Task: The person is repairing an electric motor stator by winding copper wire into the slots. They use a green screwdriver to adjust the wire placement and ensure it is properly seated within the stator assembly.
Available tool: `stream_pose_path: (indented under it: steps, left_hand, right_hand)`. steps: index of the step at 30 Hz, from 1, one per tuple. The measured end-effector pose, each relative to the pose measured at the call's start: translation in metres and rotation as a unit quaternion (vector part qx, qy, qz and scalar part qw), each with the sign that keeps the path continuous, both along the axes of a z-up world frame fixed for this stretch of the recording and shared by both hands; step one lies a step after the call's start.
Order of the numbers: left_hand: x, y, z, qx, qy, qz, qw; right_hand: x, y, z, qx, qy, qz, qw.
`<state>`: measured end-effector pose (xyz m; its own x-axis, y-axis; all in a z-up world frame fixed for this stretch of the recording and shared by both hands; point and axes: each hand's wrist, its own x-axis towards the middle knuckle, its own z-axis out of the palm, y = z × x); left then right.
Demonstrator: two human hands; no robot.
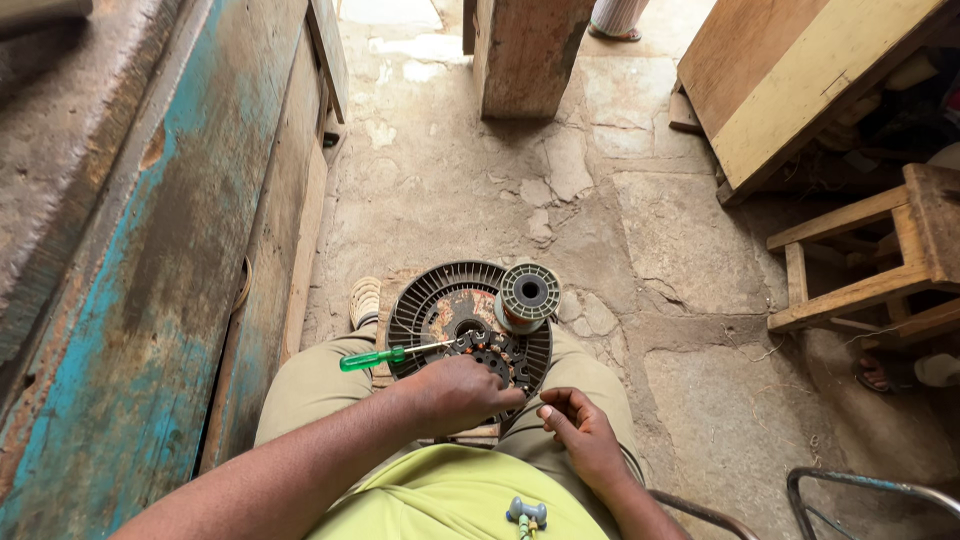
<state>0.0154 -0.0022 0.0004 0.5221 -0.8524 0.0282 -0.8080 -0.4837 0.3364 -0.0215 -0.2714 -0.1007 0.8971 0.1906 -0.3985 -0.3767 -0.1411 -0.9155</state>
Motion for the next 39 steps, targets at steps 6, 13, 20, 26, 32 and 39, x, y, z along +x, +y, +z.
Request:
stream_pose_path:
  steps: [6,13,20,26,32,39]
  left_hand:
    - [0.002,-0.001,-0.007,-0.033,0.015,-0.006,0.999]
    - [0.001,-0.019,-0.002,0.076,0.093,0.026,0.992]
    - [0.005,-0.022,0.011,0.118,0.183,0.034,0.975]
    - [0.014,-0.015,0.033,0.098,0.222,0.069,0.968]
    - [0.028,0.001,0.074,0.015,0.306,0.083,0.948]
    - [0.041,0.027,0.118,-0.287,0.546,0.015,0.787]
  right_hand:
    - [0.000,-0.002,-0.006,-0.011,-0.011,0.007,1.000]
    - [0.009,-0.013,-0.043,-0.058,0.000,0.014,0.998]
    - [0.028,-0.029,-0.092,-0.085,0.042,0.036,0.995]
    - [0.032,-0.032,-0.120,-0.032,0.003,0.026,0.999]
    - [0.032,-0.030,-0.119,-0.031,0.034,0.018,0.999]
    - [0.024,-0.026,-0.096,-0.024,0.037,0.038,0.998]
